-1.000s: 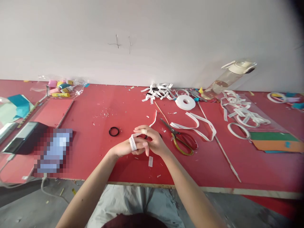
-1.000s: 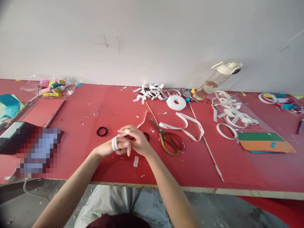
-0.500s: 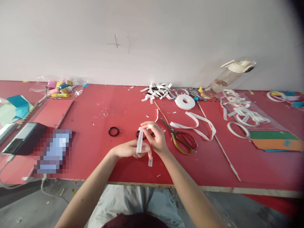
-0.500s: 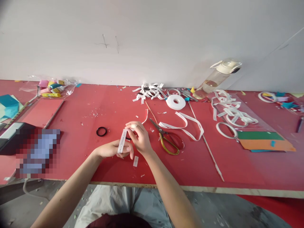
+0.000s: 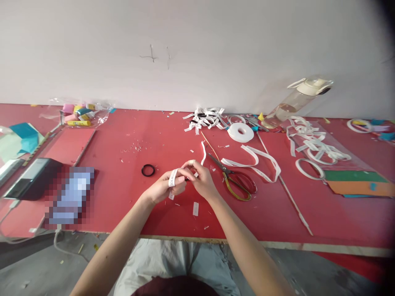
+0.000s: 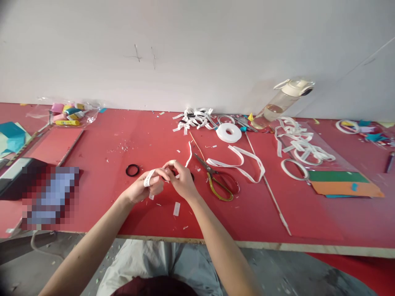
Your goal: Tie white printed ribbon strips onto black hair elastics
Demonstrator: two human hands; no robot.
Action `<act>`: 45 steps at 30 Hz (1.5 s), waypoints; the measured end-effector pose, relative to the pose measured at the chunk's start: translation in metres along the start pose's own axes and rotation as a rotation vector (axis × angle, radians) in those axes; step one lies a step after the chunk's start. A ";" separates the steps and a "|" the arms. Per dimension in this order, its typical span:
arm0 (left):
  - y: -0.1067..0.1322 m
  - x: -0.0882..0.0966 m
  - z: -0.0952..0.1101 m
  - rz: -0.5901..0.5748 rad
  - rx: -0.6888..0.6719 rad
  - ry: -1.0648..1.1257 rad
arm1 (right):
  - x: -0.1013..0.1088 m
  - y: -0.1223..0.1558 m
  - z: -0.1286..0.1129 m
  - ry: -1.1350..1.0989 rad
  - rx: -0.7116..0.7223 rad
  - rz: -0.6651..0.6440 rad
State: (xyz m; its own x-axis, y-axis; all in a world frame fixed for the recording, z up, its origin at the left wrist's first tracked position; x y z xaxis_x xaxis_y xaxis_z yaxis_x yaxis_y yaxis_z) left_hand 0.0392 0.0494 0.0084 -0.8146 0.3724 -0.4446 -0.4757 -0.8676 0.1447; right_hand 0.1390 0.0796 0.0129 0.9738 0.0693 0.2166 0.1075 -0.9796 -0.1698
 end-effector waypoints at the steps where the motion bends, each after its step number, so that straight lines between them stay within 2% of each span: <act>1: -0.001 0.002 0.001 0.019 -0.029 0.009 | -0.002 0.000 0.000 -0.014 -0.009 -0.024; 6: -0.003 0.011 0.009 0.126 -0.155 -0.021 | -0.009 0.000 0.006 -0.106 -0.069 -0.070; 9: -0.003 0.014 0.013 0.192 -0.180 -0.151 | -0.008 0.000 0.012 -0.156 -0.115 -0.047; 12: -0.001 0.020 0.019 0.310 -0.202 -0.426 | -0.007 0.000 0.015 -0.156 -0.154 -0.048; 15: 0.001 0.029 0.025 0.451 -0.228 -0.797 | -0.007 0.000 0.010 -0.097 -0.123 -0.089; 17: 0.001 0.033 0.026 0.492 -0.228 -0.949 | -0.008 0.002 0.005 -0.068 -0.100 -0.123; 19: 0.000 0.035 0.026 0.503 -0.230 -0.958 | -0.009 0.003 0.001 -0.067 -0.087 -0.160; 23: -0.001 0.043 0.029 0.569 -0.244 -0.812 | -0.016 0.009 -0.004 -0.127 -0.069 -0.277; 25: -0.001 0.046 0.028 0.601 -0.226 -0.789 | -0.016 0.009 -0.008 -0.176 -0.028 -0.283; 29: -0.006 0.045 0.021 0.550 -0.163 -0.923 | -0.009 0.007 -0.014 -0.272 0.051 -0.225; 34: -0.005 0.046 0.018 0.560 -0.151 -1.022 | -0.009 0.008 -0.021 -0.222 0.108 -0.284; 37: -0.005 0.044 0.019 0.548 -0.175 -0.975 | -0.011 0.009 -0.021 -0.279 0.079 -0.317; 42: -0.007 0.042 0.019 0.479 -0.183 -0.858 | -0.015 0.011 -0.017 -0.526 -0.007 -0.351; 45: -0.007 0.039 0.018 0.457 -0.178 -0.997 | -0.009 0.009 -0.016 -0.556 0.003 -0.302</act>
State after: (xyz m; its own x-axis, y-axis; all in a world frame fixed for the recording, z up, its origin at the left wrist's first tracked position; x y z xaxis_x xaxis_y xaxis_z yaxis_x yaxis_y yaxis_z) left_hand 0.0047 0.0762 0.0054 -0.8409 0.0345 0.5401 -0.0737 -0.9960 -0.0510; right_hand 0.1282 0.0667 0.0249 0.8589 0.4310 -0.2768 0.3936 -0.9011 -0.1819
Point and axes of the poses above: each hand's wrist, its own y-axis away from the middle knuckle, its own x-axis out of the back of the hand, z = x × y, the point moved 8 cm from there along -y, towards the middle knuckle, and after that the axes turned 10 degrees about z, right-handed, at the moved point
